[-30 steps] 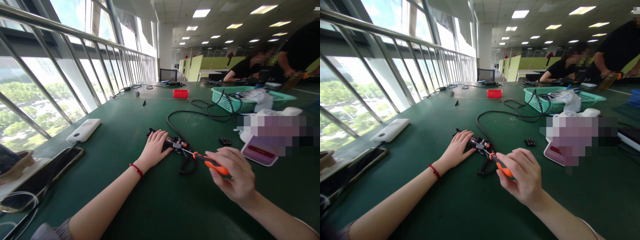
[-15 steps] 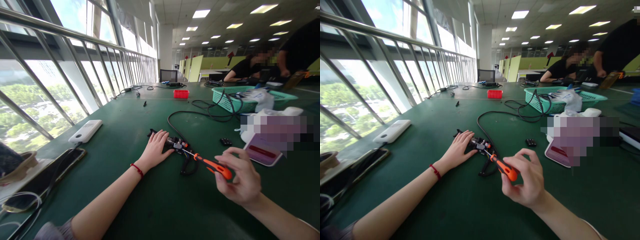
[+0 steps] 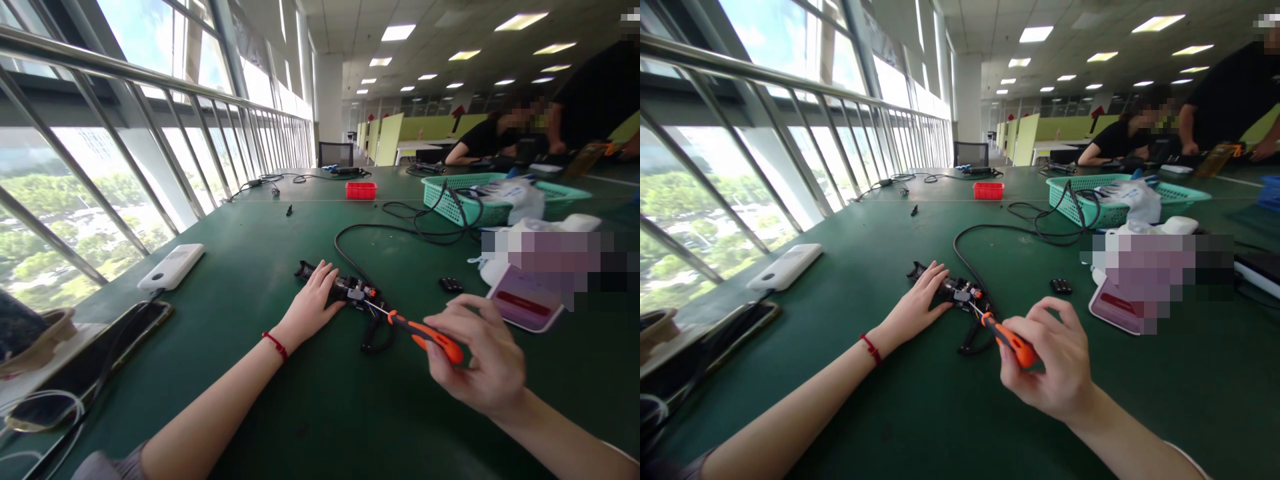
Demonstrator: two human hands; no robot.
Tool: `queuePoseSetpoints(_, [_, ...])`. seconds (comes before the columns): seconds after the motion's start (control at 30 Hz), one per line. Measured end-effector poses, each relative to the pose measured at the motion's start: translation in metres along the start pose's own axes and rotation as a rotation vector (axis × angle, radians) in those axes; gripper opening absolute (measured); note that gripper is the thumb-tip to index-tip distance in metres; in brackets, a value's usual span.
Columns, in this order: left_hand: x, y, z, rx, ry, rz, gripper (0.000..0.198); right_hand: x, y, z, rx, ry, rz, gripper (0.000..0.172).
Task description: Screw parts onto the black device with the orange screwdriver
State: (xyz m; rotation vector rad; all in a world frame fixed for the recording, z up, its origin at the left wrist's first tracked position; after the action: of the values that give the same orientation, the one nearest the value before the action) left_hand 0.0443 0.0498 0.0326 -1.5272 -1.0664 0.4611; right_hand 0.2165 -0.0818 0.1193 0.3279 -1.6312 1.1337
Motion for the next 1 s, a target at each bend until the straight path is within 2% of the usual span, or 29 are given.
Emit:
queuePoseSetpoints(0.1, [-0.001,0.001,-0.004,0.0,-0.012,0.0,0.055,0.004,-0.003,0.001,-0.034,0.0,0.016,0.022])
queuePoseSetpoints(0.23, [-0.002,0.001,-0.009,0.013,0.011,-0.028,0.054,0.0,-0.011,-0.013,-0.05,0.106,-0.033,0.04])
queuePoseSetpoints(0.3, [-0.002,0.001,-0.01,0.036,0.013,-0.033,0.053,-0.001,-0.013,-0.018,-0.044,0.145,-0.034,0.042])
queuePoseSetpoints(0.53, [-0.001,0.0,-0.012,0.09,-0.004,-0.012,0.051,0.006,-0.007,-0.006,-0.077,0.067,0.076,0.015])
queuePoseSetpoints(0.7, [-0.001,-0.001,-0.012,0.086,-0.002,-0.019,0.052,0.003,-0.01,-0.009,-0.077,0.062,-0.008,0.037])
queuePoseSetpoints(0.77, [-0.002,-0.002,-0.012,0.073,0.0,-0.026,0.051,0.002,-0.01,-0.01,-0.06,0.071,-0.018,0.039])
queuePoseSetpoints(0.93, [-0.002,-0.002,-0.012,0.073,-0.001,-0.024,0.051,0.007,-0.01,-0.001,-0.092,0.018,0.038,0.017])
queuePoseSetpoints(1.0, [-0.002,-0.002,-0.012,0.069,-0.002,-0.025,0.05,0.007,-0.008,-0.002,-0.088,0.023,0.054,0.018])
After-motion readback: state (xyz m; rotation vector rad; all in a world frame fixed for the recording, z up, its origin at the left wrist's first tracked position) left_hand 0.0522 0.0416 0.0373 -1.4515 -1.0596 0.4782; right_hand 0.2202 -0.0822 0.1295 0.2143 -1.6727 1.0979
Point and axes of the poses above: each hand's wrist, its own x-axis towards the middle knuckle, its own y-axis out of the palm, z = x × y, the point moved 9 cm from there along x, towards the middle knuckle, and after that the axes turned 7 degrees about z, right-handed, at the moved point
